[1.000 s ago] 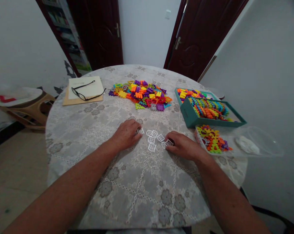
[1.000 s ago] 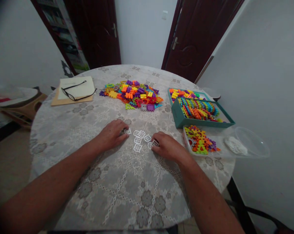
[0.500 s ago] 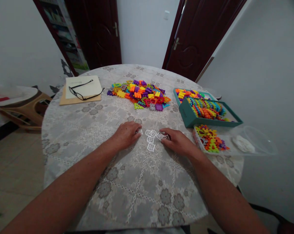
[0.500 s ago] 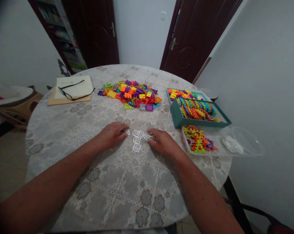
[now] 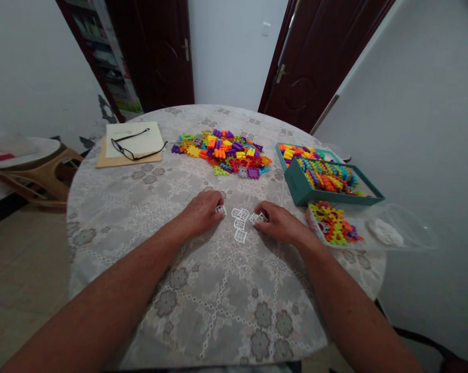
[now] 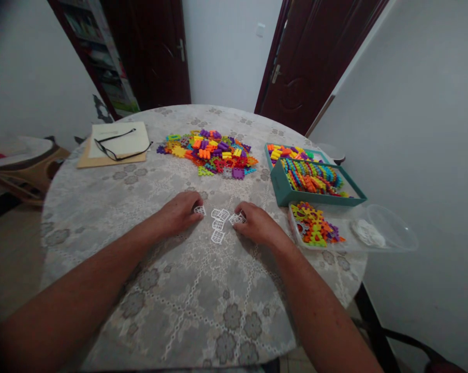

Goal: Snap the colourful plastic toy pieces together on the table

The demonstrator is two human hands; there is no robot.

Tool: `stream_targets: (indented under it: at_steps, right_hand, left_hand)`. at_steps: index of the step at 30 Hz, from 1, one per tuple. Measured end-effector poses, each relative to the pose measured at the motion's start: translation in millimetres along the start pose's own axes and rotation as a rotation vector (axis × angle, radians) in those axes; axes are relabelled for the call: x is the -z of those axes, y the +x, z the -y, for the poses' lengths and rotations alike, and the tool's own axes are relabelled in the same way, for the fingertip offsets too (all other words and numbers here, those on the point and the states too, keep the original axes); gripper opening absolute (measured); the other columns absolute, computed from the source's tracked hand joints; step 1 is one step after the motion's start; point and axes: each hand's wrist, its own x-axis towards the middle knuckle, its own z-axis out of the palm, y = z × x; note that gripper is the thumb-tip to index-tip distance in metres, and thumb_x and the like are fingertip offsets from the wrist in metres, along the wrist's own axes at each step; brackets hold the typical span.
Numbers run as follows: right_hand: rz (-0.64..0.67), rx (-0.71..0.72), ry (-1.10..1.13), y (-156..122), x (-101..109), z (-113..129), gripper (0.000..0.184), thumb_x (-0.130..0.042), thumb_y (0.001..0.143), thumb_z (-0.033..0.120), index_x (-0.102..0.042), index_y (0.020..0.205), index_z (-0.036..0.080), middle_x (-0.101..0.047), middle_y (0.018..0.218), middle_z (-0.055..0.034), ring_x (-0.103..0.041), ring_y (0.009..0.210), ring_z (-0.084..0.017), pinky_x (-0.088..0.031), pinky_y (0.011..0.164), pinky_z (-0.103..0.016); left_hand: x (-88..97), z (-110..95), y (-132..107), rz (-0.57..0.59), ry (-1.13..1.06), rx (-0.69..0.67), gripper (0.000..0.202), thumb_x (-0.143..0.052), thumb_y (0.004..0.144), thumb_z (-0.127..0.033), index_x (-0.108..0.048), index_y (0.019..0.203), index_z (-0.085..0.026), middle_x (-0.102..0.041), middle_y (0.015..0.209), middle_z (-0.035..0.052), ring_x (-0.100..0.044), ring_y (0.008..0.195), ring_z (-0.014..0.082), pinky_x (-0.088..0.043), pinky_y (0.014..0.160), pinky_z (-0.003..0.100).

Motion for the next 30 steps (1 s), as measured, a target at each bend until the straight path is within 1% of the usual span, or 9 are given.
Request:
stream_targets:
  at_steps: [4, 9, 12, 15, 17, 20, 24, 28, 30]
  right_hand:
    - [-0.032, 0.033, 0.035, -2, 0, 2, 0.026, -0.072, 0.087, 0.022, -0.06, 0.11, 0.023, -0.068, 0.106, -0.0036, -0.062, 0.091, -0.02, -0.046, 0.08, -0.03]
    - [-0.009, 0.047, 0.084, -6, -1, 7, 0.02, -0.065, 0.089, 0.019, -0.06, 0.108, 0.024, -0.069, 0.093, 0.0004, -0.061, 0.083, -0.018, -0.043, 0.073, -0.027]
    - [-0.036, 0.048, 0.136, -8, -6, 9, 0.031, -0.065, 0.09, 0.021, -0.062, 0.12, 0.026, -0.07, 0.098, 0.0, -0.061, 0.082, -0.017, -0.045, 0.076, -0.028]
    - [-0.063, 0.086, 0.253, -10, -12, 13, 0.053, -0.065, 0.091, 0.024, -0.057, 0.144, 0.027, -0.069, 0.102, -0.0008, -0.06, 0.078, -0.016, -0.046, 0.075, -0.029]
    - [-0.088, 0.117, 0.308, -10, -16, 16, 0.057, -0.065, 0.092, 0.027, -0.056, 0.148, 0.025, -0.069, 0.1, -0.0013, -0.06, 0.078, -0.016, -0.047, 0.075, -0.03]
    - [-0.107, 0.137, 0.325, -8, -23, 21, 0.036, -0.065, 0.095, 0.031, -0.068, 0.13, 0.024, -0.07, 0.096, -0.0022, -0.061, 0.084, -0.018, -0.047, 0.079, -0.031]
    - [-0.147, 0.138, 0.32, -5, -29, 26, 0.012, -0.067, 0.096, 0.032, -0.07, 0.1, 0.021, -0.067, 0.085, -0.0005, -0.057, 0.076, -0.016, -0.043, 0.072, -0.028]
    - [-0.209, 0.245, 0.236, -6, -22, 25, 0.008, -0.07, 0.094, 0.027, -0.066, 0.094, 0.02, -0.063, 0.081, 0.0013, -0.054, 0.073, -0.014, -0.041, 0.071, -0.026]
    - [-0.263, 0.266, 0.172, -9, -8, 20, 0.008, -0.07, 0.094, 0.026, -0.065, 0.095, 0.02, -0.063, 0.085, 0.0006, -0.054, 0.076, -0.014, -0.041, 0.073, -0.026]
  left_hand:
    - [-2.0, -2, -3, 0.02, -0.07, -0.023, 0.013, -0.056, 0.09, -0.025, -0.054, 0.103, -0.026, -0.069, 0.101, 0.0048, -0.062, 0.091, 0.0231, -0.048, 0.079, 0.035]
    - [-2.4, -14, -6, -0.014, -0.205, -0.088, 0.01, -0.051, 0.095, -0.027, -0.059, 0.101, -0.024, -0.07, 0.103, 0.0052, -0.063, 0.092, 0.0205, -0.05, 0.084, 0.034]
    - [-3.4, -23, -6, -0.043, -0.29, -0.046, 0.015, -0.051, 0.098, -0.033, -0.062, 0.1, -0.023, -0.072, 0.1, 0.0053, -0.065, 0.091, 0.0207, -0.051, 0.085, 0.036]
    - [-4.9, -30, -8, -0.014, -0.381, -0.006, 0.016, -0.053, 0.099, -0.034, -0.064, 0.105, -0.024, -0.075, 0.097, 0.0042, -0.068, 0.09, 0.0207, -0.053, 0.085, 0.036]
    - [-5.8, -33, -9, 0.014, -0.47, 0.001, 0.016, -0.054, 0.098, -0.032, -0.063, 0.11, -0.025, -0.078, 0.1, 0.0035, -0.071, 0.093, 0.0203, -0.054, 0.086, 0.036]
    - [-7.3, -35, -10, 0.038, -0.571, -0.012, 0.015, -0.056, 0.097, -0.029, -0.062, 0.111, -0.026, -0.08, 0.104, 0.0025, -0.073, 0.094, 0.019, -0.055, 0.087, 0.034]
    - [-10.5, -34, -9, 0.048, -0.457, -0.041, 0.012, -0.059, 0.097, -0.031, -0.065, 0.105, -0.025, -0.08, 0.092, 0.0006, -0.073, 0.084, 0.0183, -0.054, 0.08, 0.031]
    - [-12.3, -27, -8, 0.019, -0.35, -0.124, 0.023, -0.058, 0.101, -0.045, -0.069, 0.104, -0.025, -0.079, 0.09, 0.001, -0.074, 0.081, 0.0201, -0.056, 0.077, 0.032]
    - [-13.0, -21, -7, -0.037, -0.324, -0.221, 0.032, -0.06, 0.1, -0.053, -0.07, 0.115, -0.026, -0.079, 0.105, 0.0044, -0.075, 0.093, 0.0231, -0.059, 0.088, 0.036]
